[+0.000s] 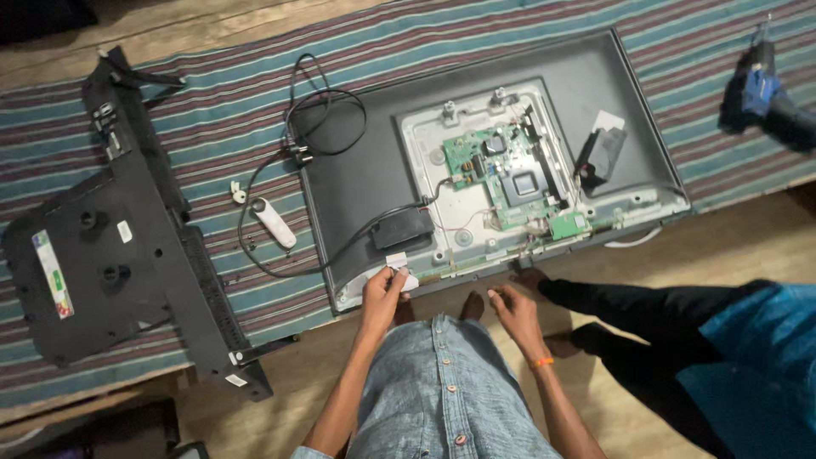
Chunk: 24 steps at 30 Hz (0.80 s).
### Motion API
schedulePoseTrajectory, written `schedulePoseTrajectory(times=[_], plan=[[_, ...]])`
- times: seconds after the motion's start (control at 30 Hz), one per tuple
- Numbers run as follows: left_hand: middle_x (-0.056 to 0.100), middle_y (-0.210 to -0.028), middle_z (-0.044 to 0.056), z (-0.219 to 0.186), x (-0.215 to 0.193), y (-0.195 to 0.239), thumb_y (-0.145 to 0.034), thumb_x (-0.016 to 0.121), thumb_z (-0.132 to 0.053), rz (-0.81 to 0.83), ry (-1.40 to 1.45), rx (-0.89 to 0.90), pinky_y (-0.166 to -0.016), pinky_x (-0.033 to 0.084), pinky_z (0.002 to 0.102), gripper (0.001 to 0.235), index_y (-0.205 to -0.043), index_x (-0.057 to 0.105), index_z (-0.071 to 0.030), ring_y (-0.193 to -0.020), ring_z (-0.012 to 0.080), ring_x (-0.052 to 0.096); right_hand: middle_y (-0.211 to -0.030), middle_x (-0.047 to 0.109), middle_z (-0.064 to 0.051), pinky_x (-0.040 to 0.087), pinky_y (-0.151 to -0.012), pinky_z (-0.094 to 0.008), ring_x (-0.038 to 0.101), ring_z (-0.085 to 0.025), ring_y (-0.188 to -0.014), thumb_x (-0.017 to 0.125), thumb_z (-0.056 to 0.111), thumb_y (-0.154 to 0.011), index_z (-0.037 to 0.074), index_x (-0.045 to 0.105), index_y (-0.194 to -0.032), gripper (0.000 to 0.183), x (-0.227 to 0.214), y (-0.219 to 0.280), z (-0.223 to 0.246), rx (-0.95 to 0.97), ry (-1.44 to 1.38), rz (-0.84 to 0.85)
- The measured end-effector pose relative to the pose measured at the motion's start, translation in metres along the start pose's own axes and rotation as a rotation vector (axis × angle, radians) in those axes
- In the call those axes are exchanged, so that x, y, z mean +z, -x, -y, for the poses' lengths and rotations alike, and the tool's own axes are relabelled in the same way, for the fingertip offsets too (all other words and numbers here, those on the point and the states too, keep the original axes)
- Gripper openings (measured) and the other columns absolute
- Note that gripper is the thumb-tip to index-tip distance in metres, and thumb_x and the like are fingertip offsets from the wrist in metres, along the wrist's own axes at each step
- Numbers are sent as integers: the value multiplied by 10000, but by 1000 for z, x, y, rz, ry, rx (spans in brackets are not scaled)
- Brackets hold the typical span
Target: The person retrieves a flashlight from a drawer, illuminates the interior of a disassembled television, and uses a screwdriver to remove screws from a circuit board. They then detach and lift a metal bracket from the chassis.
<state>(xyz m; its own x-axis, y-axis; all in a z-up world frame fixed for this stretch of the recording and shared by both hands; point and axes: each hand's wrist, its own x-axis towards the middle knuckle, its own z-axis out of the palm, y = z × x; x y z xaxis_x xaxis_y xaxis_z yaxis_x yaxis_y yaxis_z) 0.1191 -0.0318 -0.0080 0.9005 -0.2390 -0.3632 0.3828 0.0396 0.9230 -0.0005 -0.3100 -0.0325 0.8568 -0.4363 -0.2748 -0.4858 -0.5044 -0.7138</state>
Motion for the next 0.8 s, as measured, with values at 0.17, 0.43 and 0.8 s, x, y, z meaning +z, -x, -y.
schedulePoseTrajectory(times=[0.17,0.43,0.8], plan=[[684,-793,2,-9,0,-3,-1004,643,-311,52,-61,-9,-607,524,243,329,-874,692,-12,-686,53,598,-773,757,-75,519,-564,-302,675,-137,-637,681,338,-957,46,749,-1108,336,13,-11,-60,179,-197,-102],[660,-792,8,-11,-5,18,-1010,638,-310,98,-106,5,-630,552,252,331,-881,687,-9,-689,60,590,-909,682,-61,542,-582,-331,665,-176,-702,636,385,-1028,62,661,-1266,401,-24,-58,-106,409,-791,-257],[676,-814,15,5,20,52,-1010,635,-269,-36,31,25,-650,487,260,286,-893,687,-13,-700,78,583,-1603,376,-196,467,-1069,-580,457,-408,-1423,623,779,-812,144,182,-1621,1119,-114,-103,-133,314,-1238,-324]])
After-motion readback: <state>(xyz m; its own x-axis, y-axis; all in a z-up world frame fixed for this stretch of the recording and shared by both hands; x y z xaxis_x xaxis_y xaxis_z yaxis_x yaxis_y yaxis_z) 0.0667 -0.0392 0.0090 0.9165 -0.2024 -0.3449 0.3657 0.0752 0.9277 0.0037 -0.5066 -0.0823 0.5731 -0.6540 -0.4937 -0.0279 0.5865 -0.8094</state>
